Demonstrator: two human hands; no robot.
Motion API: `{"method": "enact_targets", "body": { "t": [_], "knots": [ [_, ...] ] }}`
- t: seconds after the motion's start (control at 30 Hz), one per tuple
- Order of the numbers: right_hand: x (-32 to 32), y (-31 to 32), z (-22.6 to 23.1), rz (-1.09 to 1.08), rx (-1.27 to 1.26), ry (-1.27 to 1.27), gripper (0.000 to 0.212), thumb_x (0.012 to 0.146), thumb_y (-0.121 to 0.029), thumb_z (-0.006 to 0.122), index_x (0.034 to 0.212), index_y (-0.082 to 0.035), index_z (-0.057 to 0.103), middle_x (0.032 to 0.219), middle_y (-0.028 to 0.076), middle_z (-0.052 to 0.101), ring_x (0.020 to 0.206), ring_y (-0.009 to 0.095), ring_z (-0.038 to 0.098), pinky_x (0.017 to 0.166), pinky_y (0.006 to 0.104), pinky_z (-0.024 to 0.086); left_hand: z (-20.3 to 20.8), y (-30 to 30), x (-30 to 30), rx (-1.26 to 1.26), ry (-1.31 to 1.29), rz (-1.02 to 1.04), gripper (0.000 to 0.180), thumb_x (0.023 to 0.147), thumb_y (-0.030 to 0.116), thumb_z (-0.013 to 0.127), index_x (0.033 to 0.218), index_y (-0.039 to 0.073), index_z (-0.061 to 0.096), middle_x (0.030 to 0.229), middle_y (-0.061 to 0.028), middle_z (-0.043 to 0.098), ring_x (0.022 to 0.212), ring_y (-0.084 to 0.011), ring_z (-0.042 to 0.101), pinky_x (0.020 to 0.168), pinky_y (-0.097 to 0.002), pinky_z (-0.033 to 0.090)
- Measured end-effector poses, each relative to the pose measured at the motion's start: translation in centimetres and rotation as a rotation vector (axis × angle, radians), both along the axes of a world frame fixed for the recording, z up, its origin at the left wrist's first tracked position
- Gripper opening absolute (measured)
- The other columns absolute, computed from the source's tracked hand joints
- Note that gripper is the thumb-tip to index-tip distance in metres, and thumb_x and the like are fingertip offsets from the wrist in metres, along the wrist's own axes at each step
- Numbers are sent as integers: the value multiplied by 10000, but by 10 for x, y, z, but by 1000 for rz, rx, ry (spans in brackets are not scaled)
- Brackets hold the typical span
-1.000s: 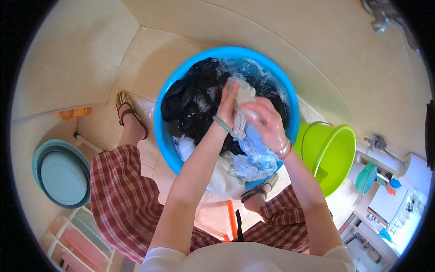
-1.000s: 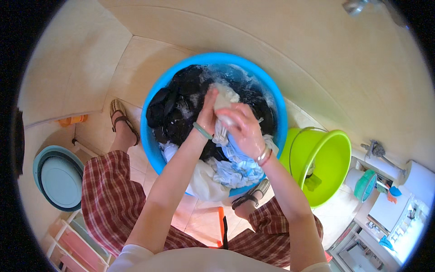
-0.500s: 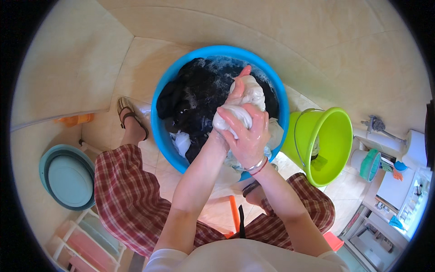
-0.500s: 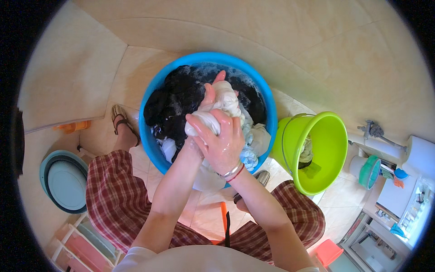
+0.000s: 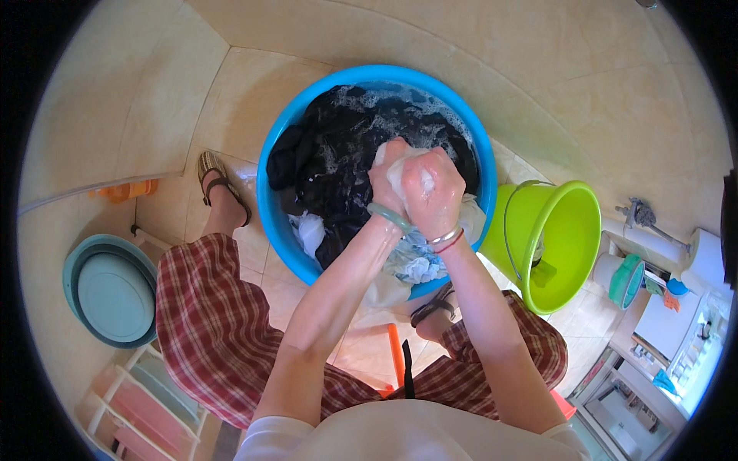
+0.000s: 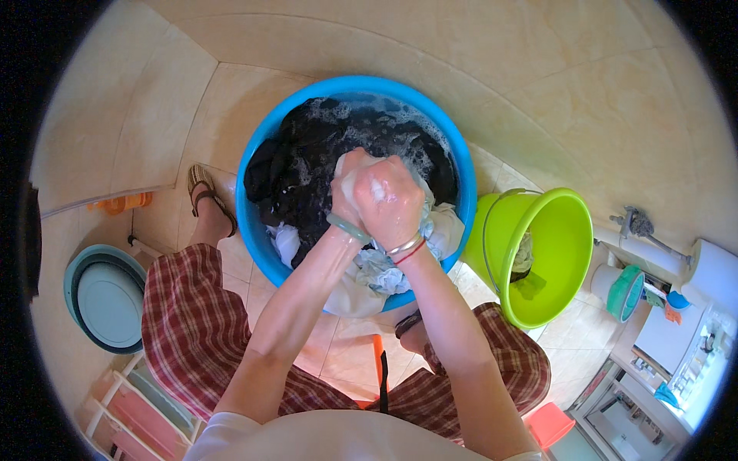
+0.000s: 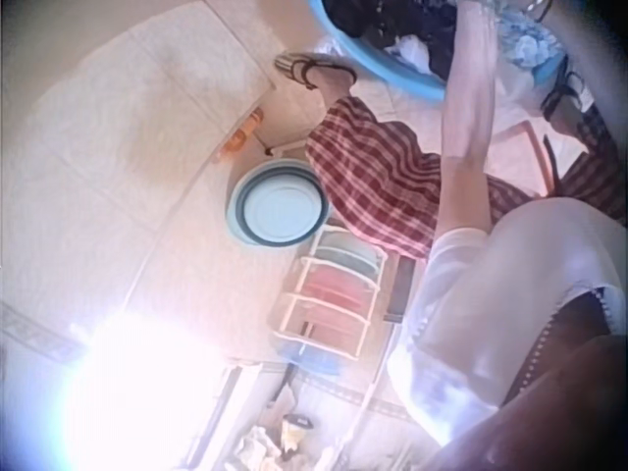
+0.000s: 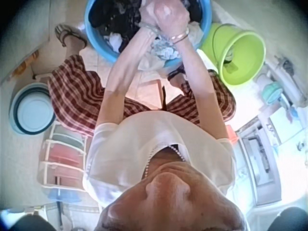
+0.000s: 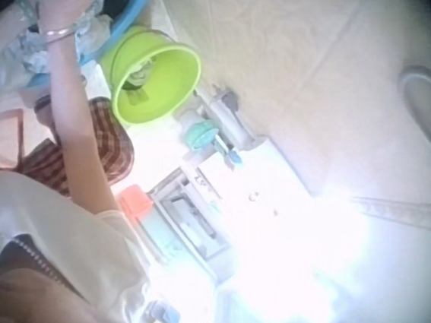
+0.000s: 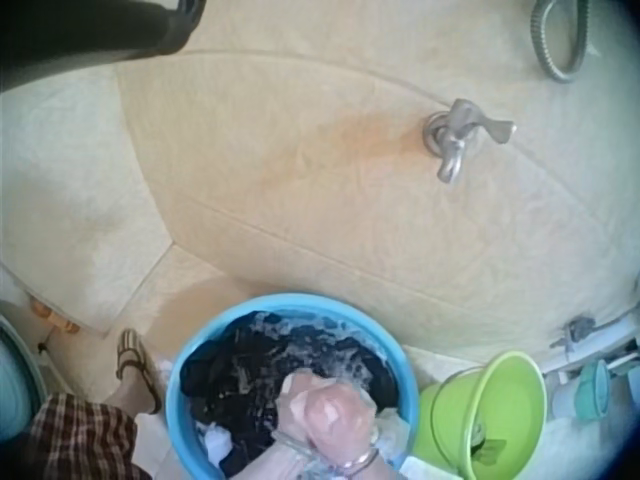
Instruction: The person hand-washes a load of mixed-color clothes in a blue basin filled with soapy water. They repeatedly submerge, scrub, and wring out individual garments, then transfer the cleaned items into a green bucket placed beside them.
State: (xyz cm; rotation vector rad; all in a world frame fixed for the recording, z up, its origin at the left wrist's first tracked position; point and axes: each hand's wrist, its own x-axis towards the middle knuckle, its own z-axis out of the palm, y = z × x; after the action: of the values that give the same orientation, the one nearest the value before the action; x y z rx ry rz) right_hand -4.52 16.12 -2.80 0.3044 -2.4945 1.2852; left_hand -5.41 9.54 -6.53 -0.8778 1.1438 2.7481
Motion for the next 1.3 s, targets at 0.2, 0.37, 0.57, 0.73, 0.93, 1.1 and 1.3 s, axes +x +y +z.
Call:
{"method": "enact_targets", "body": {
  "t": [0.2, 0.37, 0.57, 0.73, 0.93, 1.1, 1.3],
  "knots": [
    [-25, 46, -63, -190, 36, -313, 210, 834, -218, 598, 755, -24, 613, 723, 199, 599, 685, 393, 592, 609, 420, 468, -6, -14, 7, 172, -365, -52, 158, 862, 236, 595, 834, 80, 598, 813, -30, 598, 747, -124, 576, 686, -284, 485],
    [-48, 72, -59, -280, 53, -360, 278, 899, -306, 566, 914, -39, 639, 875, 205, 617, 803, 387, 584, 724, 413, 468, -22, -28, -2, -51, -128, -73, 411, 888, 355, 622, 1133, 27, 579, 1048, -22, 598, 937, -119, 537, 839, -278, 434],
    [-67, 57, -79, 72, 505, 0, 410, 860, -198, 578, 1252, -95, 514, 1214, 159, 506, 1079, 342, 486, 910, 423, 421, -69, -36, -18, -1057, 198, -417, 684, 823, 151, 666, 1434, 165, 359, 1210, -182, 440, 1113, -296, 493, 938, -355, 419],
    [-61, 38, -127, 200, 767, -332, 505, 820, -177, 586, 1305, -93, 472, 1290, 171, 447, 1107, 386, 461, 938, 445, 421, -107, -38, -21, -1082, 191, -584, 734, 811, 1, 558, 1466, 206, 300, 1267, -243, 418, 1161, -387, 453, 1002, -394, 377],
    [-71, 26, -170, 166, 958, -427, 543, 829, -204, 548, 1341, -70, 428, 1355, 196, 425, 1190, 391, 451, 968, 439, 422, -144, -26, -25, -1143, 222, -569, 683, 830, -5, 530, 1456, 175, 322, 1277, -206, 478, 1180, -366, 461, 992, -392, 390],
    [-74, 34, -190, 194, 869, -331, 457, 870, -147, 497, 1315, -52, 448, 1264, 178, 507, 1151, 345, 494, 944, 423, 447, -183, -11, -38, -1183, -77, -701, 375, 915, 224, 515, 1226, 16, 546, 1036, -210, 609, 929, -277, 581, 837, -384, 456],
    [-81, 18, -158, 96, 362, -399, 370, 894, -110, 455, 1255, -52, 516, 1190, 176, 552, 1062, 341, 550, 912, 431, 452, -191, -17, -48, -952, 163, -559, 520, 909, 235, 562, 1350, 10, 403, 1122, -169, 601, 992, -279, 580, 843, -365, 471]
  ]
}}
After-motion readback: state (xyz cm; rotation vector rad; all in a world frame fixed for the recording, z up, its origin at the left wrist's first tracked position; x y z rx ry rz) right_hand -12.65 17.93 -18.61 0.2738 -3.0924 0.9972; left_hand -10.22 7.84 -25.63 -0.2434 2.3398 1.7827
